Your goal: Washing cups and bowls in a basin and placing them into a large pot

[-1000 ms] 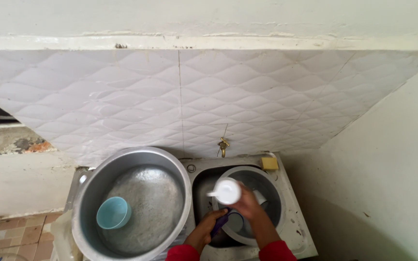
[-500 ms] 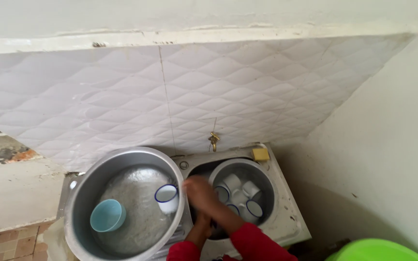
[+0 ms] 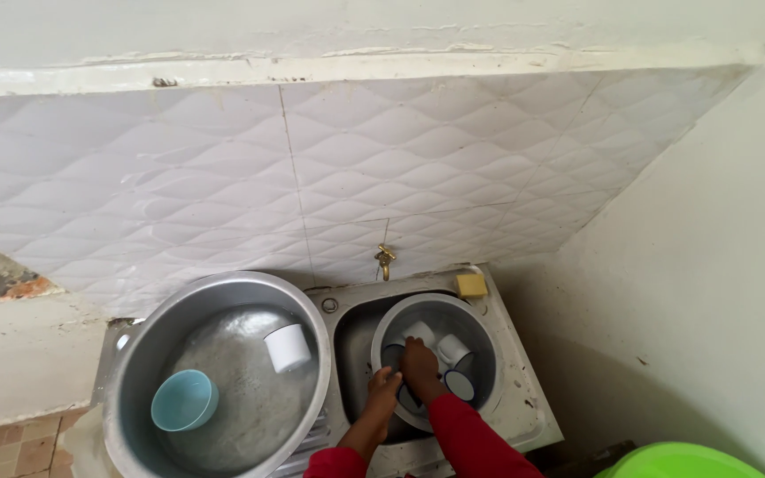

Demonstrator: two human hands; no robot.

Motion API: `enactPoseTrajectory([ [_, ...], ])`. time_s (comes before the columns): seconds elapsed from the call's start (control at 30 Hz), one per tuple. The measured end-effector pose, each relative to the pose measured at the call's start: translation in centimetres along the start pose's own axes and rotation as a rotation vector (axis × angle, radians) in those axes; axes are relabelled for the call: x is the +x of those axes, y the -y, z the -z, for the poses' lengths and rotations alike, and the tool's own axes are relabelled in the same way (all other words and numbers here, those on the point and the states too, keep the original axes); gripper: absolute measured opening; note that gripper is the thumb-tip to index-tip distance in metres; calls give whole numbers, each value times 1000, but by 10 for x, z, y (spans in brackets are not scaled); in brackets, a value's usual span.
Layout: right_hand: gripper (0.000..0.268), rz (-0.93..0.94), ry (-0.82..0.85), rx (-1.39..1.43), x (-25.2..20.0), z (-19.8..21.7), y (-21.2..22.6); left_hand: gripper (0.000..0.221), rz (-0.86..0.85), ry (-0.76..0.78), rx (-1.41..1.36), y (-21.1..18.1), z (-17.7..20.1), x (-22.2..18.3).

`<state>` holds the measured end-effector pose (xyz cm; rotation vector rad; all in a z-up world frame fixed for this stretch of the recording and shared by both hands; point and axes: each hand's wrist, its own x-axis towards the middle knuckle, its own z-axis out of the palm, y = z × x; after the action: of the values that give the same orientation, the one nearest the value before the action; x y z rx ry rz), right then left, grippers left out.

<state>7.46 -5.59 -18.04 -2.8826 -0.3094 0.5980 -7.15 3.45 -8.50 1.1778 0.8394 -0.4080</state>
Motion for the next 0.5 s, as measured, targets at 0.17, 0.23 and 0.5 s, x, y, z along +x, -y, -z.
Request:
enactPoseTrajectory([
  [0.17,13,248,-158,-214,21,-22,-17,48,30,-48,-111,23,17,39],
  [0.23,11,393,-329,-216,7,-20,-25,45,29,-55,-131,40,24,63],
  [0.5,16,321,-834,457,-30,32,-74,59,-209,-68,175,-19,-6,9],
])
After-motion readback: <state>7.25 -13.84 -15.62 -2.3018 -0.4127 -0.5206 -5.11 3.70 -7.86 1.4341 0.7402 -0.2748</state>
